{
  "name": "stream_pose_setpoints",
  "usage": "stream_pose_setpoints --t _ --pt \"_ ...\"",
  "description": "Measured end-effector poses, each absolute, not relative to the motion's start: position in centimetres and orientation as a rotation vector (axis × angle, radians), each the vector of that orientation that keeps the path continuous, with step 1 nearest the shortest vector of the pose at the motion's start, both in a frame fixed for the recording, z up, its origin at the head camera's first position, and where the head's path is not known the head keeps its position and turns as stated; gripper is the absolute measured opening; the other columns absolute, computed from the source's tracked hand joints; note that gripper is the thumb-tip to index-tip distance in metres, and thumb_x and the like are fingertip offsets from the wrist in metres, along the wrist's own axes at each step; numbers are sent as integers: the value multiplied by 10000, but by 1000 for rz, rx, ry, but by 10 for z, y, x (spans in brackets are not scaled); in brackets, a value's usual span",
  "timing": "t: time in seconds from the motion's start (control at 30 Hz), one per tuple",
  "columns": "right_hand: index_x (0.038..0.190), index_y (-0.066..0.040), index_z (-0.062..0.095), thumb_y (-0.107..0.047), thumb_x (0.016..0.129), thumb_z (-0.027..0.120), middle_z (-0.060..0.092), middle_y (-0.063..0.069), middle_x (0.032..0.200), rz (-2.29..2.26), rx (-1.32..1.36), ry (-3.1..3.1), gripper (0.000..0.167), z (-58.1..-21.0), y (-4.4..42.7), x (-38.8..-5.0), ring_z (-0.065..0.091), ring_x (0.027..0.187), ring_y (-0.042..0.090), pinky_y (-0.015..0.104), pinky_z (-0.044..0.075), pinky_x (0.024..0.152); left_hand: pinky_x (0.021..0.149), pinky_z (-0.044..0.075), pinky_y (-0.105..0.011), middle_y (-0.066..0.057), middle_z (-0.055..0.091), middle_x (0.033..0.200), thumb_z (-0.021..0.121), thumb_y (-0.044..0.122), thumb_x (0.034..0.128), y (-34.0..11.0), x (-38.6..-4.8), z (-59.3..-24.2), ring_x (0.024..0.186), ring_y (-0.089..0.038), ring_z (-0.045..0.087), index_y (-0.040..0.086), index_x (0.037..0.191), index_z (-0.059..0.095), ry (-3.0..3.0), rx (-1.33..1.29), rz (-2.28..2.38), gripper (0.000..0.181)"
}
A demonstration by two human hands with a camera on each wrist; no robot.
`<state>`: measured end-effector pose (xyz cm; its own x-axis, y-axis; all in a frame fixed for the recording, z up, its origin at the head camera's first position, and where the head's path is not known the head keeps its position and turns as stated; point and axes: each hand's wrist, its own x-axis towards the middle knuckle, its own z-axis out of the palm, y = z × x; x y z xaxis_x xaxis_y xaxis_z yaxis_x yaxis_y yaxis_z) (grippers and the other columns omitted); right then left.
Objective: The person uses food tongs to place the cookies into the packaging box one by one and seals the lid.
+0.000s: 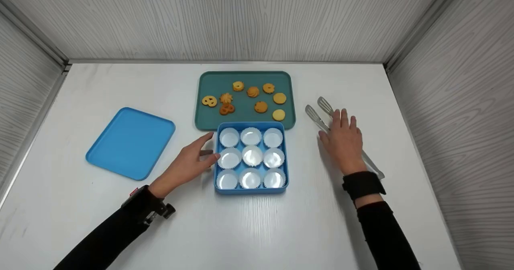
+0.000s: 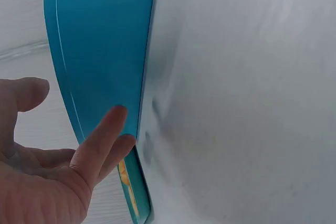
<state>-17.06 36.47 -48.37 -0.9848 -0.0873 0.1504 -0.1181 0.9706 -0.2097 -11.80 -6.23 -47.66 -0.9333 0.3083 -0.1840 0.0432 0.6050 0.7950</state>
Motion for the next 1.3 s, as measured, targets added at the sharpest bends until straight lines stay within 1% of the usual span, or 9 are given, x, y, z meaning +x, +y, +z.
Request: stream_pose_setpoints --t 0.17,0.37,0.43,0.53,0.63,0.83,0.97,1.17,1.3 --pt "1533 189 248 -280 997 670 322 444 1519 398 101 -3028 829 -481 372 -163 376 1334 630 752 385 1012 1179 392 -442 -164 382 1630 625 329 1029 -57 -120 -480 1427 -300 474 22 1612 317 2455 208 1359 727" --pt "1451 268 311 -286 979 693 482 493 1293 394 47 -3064 822 -480 382 -157 513 1116 656 723 468 875 1148 428 -424 -168 462 1575 618 287 1031 -55 -120 -482 1385 -295 524 -22 1579 368 2410 171 1427 676" --pt "1396 265 398 -288 973 702 532 477 1185 386 39 -3081 759 -481 385 -156 550 1043 636 706 488 823 1142 432 -421 -166 485 1554 615 274 1033 -55 -119 -483 1387 -287 520 -27 1565 388 2403 182 1442 652" --pt "1225 243 544 -273 965 709 576 419 1034 400 50 -3095 601 -481 391 -155 601 919 578 675 514 719 1135 439 -423 -158 510 1531 612 250 1030 -55 -118 -483 1388 -272 516 -21 1548 421 2412 197 1452 616" --pt "1109 205 599 -259 970 685 583 345 958 455 47 -3119 492 -481 395 -154 617 836 505 641 514 662 1126 452 -417 -148 539 1505 613 226 1020 -56 -117 -483 1377 -255 525 -7 1538 449 2437 200 1458 591" --pt "1272 148 563 -325 1002 632 561 280 1059 555 -22 -3116 549 -480 395 -151 615 889 474 648 503 705 1095 481 -407 -146 552 1492 609 198 1017 -58 -114 -484 1329 -239 567 1 1537 453 2432 190 1497 577" --pt "1316 113 532 -362 1017 625 534 269 1112 603 -4 -3027 568 -477 390 -150 601 914 490 661 484 698 1093 482 -406 -149 543 1499 597 198 1029 -59 -112 -484 1320 -239 576 -5 1541 441 2422 185 1509 573" --pt "1364 63 520 -401 1030 618 625 270 1064 628 89 -2950 580 -466 377 -158 631 934 467 651 480 695 1094 480 -408 -161 530 1507 606 210 1037 -61 -111 -485 1312 -266 586 -12 1544 427 2399 178 1536 581" --pt "1395 47 521 -426 1036 619 658 254 1001 593 176 -2967 601 -461 364 -165 652 866 420 622 502 654 1103 471 -403 -166 516 1520 604 218 1044 -61 -111 -487 1324 -267 576 -14 1547 419 2391 194 1535 584"
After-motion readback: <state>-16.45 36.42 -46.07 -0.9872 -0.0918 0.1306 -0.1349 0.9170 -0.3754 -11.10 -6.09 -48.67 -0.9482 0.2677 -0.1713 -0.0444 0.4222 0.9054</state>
